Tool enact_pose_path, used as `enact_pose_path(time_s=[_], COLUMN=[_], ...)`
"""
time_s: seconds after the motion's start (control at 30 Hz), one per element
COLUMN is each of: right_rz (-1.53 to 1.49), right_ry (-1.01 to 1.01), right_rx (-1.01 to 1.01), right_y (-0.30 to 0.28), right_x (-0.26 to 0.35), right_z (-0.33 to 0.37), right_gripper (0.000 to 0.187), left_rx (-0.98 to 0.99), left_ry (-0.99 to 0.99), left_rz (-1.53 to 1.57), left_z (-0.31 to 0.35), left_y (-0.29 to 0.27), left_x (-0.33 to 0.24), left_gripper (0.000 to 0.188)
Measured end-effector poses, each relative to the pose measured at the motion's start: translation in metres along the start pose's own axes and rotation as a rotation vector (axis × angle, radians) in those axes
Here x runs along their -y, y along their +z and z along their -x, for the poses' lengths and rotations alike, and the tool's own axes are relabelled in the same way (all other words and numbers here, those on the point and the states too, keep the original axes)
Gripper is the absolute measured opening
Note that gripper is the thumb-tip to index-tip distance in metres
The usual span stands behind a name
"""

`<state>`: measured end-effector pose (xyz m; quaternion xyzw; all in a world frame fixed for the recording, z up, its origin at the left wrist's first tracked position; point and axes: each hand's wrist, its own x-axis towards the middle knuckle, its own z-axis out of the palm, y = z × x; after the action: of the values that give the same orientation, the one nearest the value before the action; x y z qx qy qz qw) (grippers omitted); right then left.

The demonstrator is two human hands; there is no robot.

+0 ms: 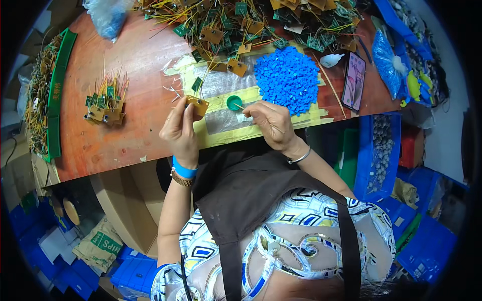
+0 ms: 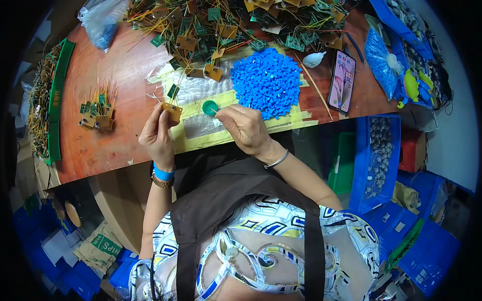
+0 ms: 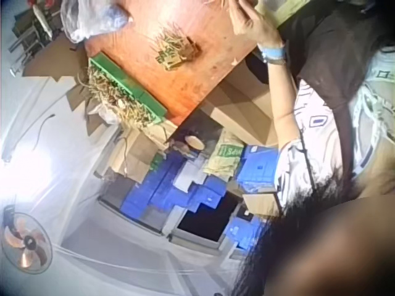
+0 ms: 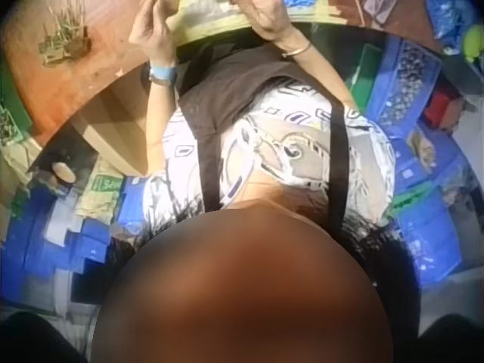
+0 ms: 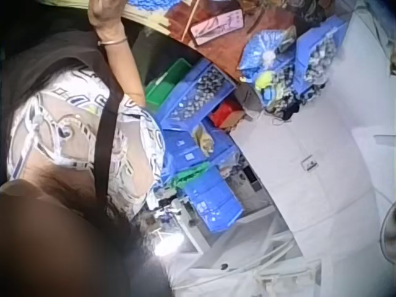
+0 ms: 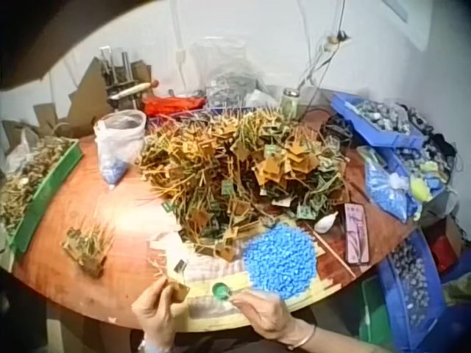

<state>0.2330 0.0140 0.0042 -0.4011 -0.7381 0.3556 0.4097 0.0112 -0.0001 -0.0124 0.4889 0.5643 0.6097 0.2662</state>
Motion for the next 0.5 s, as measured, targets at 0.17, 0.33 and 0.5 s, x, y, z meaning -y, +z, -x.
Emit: enact_pose_path(time_s=[0.17, 0.33, 0.5], right_rz=[-0.204, -0.296, -0.304], right_ry=[-0.026, -0.032, -0.017], right_rx=[-0.05, -0.006, -0.005], right_y=[-0.006, 0.0, 0.005], right_x=[0.024, 0.034, 0.032], right_z=[-0.006, -0.013, -0.012], right_gripper=[0.045, 0.052, 0.052], left_rx=[0.098, 0.297, 0.346], left_ry=[0.088, -0.583, -0.678], left_rz=[-0.183, 0.353, 0.451], left_z=[-0.002, -0.001, 0.0], left_y=[0.001, 0.01, 0.008], left_x=[-0.011, -0.034, -0.044], left_gripper=[0.023, 0.031, 0.042])
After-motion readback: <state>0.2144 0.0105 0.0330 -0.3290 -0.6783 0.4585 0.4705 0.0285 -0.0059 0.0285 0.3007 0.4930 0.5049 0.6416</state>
